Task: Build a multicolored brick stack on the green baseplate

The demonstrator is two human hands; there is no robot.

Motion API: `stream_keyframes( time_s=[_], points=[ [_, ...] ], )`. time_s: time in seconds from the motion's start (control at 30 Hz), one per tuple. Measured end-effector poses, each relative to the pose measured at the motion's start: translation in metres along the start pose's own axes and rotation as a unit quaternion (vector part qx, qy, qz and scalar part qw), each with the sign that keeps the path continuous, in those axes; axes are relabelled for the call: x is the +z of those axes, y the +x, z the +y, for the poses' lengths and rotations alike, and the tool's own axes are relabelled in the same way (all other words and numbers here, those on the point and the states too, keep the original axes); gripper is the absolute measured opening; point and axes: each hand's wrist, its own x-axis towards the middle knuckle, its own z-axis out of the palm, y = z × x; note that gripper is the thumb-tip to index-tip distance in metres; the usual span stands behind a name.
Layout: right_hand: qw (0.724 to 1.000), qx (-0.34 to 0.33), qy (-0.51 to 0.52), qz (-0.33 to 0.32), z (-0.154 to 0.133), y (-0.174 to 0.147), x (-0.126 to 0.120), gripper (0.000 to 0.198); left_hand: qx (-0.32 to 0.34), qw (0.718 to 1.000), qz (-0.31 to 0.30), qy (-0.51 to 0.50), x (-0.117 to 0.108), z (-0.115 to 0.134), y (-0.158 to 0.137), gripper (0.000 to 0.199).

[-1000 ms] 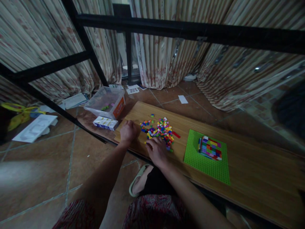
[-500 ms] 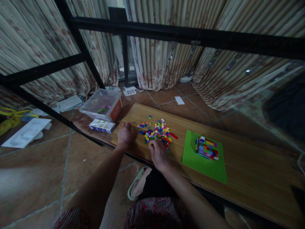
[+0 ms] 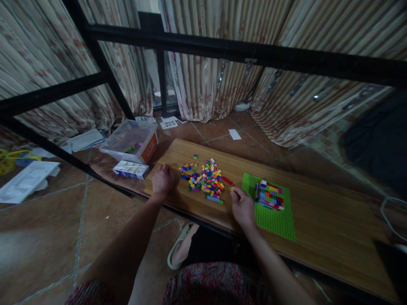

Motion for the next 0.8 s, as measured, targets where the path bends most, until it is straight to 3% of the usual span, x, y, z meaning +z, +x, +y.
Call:
stream_keyframes(
  time_s=[0.13, 0.33, 0.43, 0.6, 0.8],
  points=[
    [0.999, -0.025, -0.027, -0.003, -0.001, 0.002, 0.005, 0.034, 0.003, 1.000, 0.004, -0.002, 0.000, 0.000, -0.001, 0.024],
    [0.985, -0.086, -0.131, -0.078, 0.000, 0.011, 0.006, 0.032, 0.001, 1.000, -0.004, 0.004, 0.000, -0.001, 0.000, 0.024],
    [0.979, -0.112, -0.135, -0.104, -0.002, 0.013, 0.004, 0.034, -0.001, 1.000, -0.002, 0.005, 0.000, 0.000, 0.000, 0.024],
    [0.991, -0.064, -0.070, -0.095, -0.003, 0.012, -0.002, 0.032, 0.000, 1.000, -0.001, 0.014, -0.001, 0.001, 0.000, 0.025],
    [0.991, 0.004, 0.119, -0.055, 0.004, 0.013, -0.027, 0.026, -0.004, 1.000, -0.004, 0.019, 0.000, 0.000, 0.001, 0.027]
  ],
)
